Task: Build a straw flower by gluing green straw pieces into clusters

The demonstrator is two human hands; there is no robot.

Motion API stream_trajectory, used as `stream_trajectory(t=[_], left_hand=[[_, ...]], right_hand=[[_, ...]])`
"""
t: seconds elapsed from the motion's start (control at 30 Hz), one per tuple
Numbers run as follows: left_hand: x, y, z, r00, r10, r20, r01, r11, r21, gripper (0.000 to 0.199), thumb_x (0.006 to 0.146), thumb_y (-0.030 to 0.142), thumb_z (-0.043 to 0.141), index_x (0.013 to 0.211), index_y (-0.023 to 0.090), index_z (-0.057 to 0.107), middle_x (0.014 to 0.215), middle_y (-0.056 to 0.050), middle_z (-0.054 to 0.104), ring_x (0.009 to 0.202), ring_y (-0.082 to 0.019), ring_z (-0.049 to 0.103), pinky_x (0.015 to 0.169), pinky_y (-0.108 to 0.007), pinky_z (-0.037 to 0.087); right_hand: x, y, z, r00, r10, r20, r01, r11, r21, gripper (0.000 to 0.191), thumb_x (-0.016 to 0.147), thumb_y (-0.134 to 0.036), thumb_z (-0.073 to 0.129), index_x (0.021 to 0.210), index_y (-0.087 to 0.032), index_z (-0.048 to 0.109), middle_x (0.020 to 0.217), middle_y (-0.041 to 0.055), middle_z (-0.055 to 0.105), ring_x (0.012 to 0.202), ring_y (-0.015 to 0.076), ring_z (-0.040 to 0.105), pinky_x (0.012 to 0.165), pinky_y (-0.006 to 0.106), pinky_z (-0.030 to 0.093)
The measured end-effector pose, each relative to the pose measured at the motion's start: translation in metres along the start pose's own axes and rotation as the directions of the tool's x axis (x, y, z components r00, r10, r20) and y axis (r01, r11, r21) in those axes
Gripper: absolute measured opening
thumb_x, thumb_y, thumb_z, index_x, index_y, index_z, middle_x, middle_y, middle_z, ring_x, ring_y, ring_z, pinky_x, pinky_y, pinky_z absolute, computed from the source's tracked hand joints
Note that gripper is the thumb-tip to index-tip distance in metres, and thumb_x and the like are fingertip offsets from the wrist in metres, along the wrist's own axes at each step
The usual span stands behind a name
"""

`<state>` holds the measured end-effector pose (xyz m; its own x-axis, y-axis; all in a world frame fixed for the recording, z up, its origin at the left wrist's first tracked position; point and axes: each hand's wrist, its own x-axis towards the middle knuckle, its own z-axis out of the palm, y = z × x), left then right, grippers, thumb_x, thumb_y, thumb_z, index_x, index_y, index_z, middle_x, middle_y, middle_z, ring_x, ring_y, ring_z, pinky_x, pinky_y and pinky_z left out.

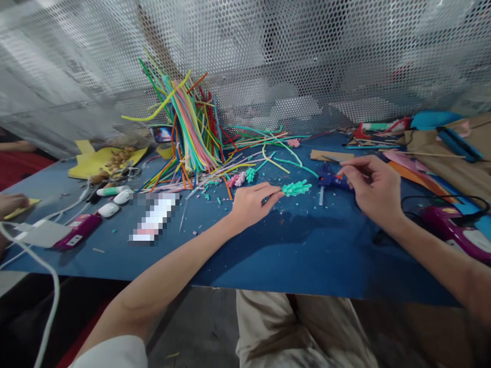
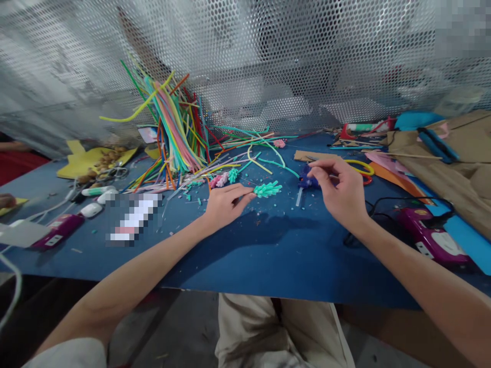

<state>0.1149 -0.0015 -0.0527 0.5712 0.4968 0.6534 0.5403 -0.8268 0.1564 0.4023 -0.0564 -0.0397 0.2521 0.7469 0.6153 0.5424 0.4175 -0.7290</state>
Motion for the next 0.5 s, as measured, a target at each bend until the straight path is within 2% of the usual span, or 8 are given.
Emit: stream_trajectory(t=[0.07, 0.17, 0.2, 0.23, 0.33, 0.43, 0.47, 0.5], left_hand=[[0.000, 0.000, 0.000, 1.000, -0.004, 0.001, 0.004, 1.000, 0.004, 0.028, 0.101, 0.039, 0.055, 0.101, 0.020, 0.076, 0.089, -0.002, 0.077, 0.068, -0.009, 0.067, 0.059, -0.022, 0.044], [0.000, -0.001, 0.001, 1.000, -0.019, 0.021, 0.018, 1.000, 0.023, 0.027, 0.100, 0.039, 0.056, 0.101, 0.021, 0.076, 0.090, -0.001, 0.077, 0.067, -0.009, 0.067, 0.057, -0.022, 0.042], [0.000, -0.001, 0.001, 0.999, -0.023, 0.033, 0.022, 0.999, 0.027, 0.027, 0.100, 0.039, 0.056, 0.101, 0.021, 0.076, 0.091, 0.000, 0.077, 0.067, -0.009, 0.067, 0.058, -0.022, 0.042], [0.000, -0.002, 0.001, 0.999, -0.027, 0.044, 0.026, 0.999, 0.029, 0.027, 0.100, 0.039, 0.056, 0.100, 0.022, 0.076, 0.092, 0.000, 0.077, 0.067, -0.009, 0.067, 0.059, -0.022, 0.043], [-0.001, -0.003, 0.002, 0.997, -0.039, 0.067, 0.037, 0.999, 0.029, 0.028, 0.101, 0.040, 0.055, 0.100, 0.023, 0.077, 0.093, 0.000, 0.077, 0.068, -0.009, 0.067, 0.061, -0.022, 0.044], [-0.001, -0.004, 0.003, 0.996, -0.045, 0.080, 0.042, 0.999, 0.032, 0.031, 0.101, 0.042, 0.053, 0.099, 0.023, 0.077, 0.092, -0.001, 0.077, 0.069, -0.010, 0.068, 0.061, -0.022, 0.045], [-0.002, -0.004, 0.004, 0.996, -0.045, 0.082, 0.043, 0.999, 0.034, 0.031, 0.101, 0.042, 0.053, 0.098, 0.023, 0.077, 0.092, -0.002, 0.077, 0.069, -0.010, 0.068, 0.061, -0.022, 0.045], [-0.002, -0.004, 0.004, 0.996, -0.045, 0.081, 0.043, 0.999, 0.034, 0.031, 0.101, 0.042, 0.053, 0.098, 0.023, 0.078, 0.091, -0.002, 0.077, 0.069, -0.010, 0.068, 0.062, -0.022, 0.046]], right_hand=[[0.003, 0.002, -0.001, 1.000, 0.002, -0.010, -0.002, 1.000, 0.029, 0.011, 0.090, -0.028, 0.067, 0.099, -0.023, 0.071, 0.095, 0.0078, 0.072, 0.075, 0.0176, 0.067, 0.064, 0.031, 0.055], [0.002, 0.000, -0.002, 0.998, -0.046, -0.051, 0.053, 0.987, 0.154, 0.036, 0.089, -0.022, 0.066, 0.124, -0.028, 0.060, 0.134, 0.0116, 0.059, 0.090, 0.0191, 0.071, 0.073, 0.032, 0.059], [0.002, -0.001, -0.003, 0.997, -0.055, -0.053, 0.063, 0.982, 0.176, 0.039, 0.090, -0.022, 0.065, 0.127, -0.029, 0.056, 0.139, 0.0118, 0.055, 0.091, 0.0191, 0.072, 0.074, 0.032, 0.059], [0.001, -0.003, -0.005, 0.998, -0.056, -0.029, 0.060, 0.983, 0.173, 0.034, 0.092, -0.023, 0.063, 0.125, -0.028, 0.057, 0.134, 0.0116, 0.058, 0.086, 0.0181, 0.073, 0.072, 0.032, 0.059], [0.002, -0.015, -0.010, 0.991, -0.060, 0.123, 0.057, 0.998, 0.030, 0.012, 0.097, -0.026, 0.056, 0.104, -0.024, 0.066, 0.101, 0.0078, 0.069, 0.067, 0.0151, 0.070, 0.065, 0.031, 0.057], [-0.002, -0.035, -0.012, 0.973, -0.148, 0.178, 0.149, 0.989, 0.005, 0.020, 0.090, -0.026, 0.065, 0.110, -0.028, 0.062, 0.130, 0.0103, 0.055, 0.099, 0.0234, 0.071, 0.088, 0.039, 0.060], [-0.008, -0.042, -0.013, 0.972, -0.141, 0.190, 0.121, 0.986, 0.112, 0.029, 0.087, -0.025, 0.069, 0.113, -0.030, 0.056, 0.130, 0.0091, 0.051, 0.107, 0.0264, 0.070, 0.092, 0.042, 0.060], [-0.018, -0.048, -0.016, 0.973, -0.117, 0.200, 0.063, 0.965, 0.256, 0.029, 0.087, -0.025, 0.069, 0.109, -0.033, 0.051, 0.120, 0.0059, 0.052, 0.103, 0.0264, 0.072, 0.092, 0.045, 0.061]])
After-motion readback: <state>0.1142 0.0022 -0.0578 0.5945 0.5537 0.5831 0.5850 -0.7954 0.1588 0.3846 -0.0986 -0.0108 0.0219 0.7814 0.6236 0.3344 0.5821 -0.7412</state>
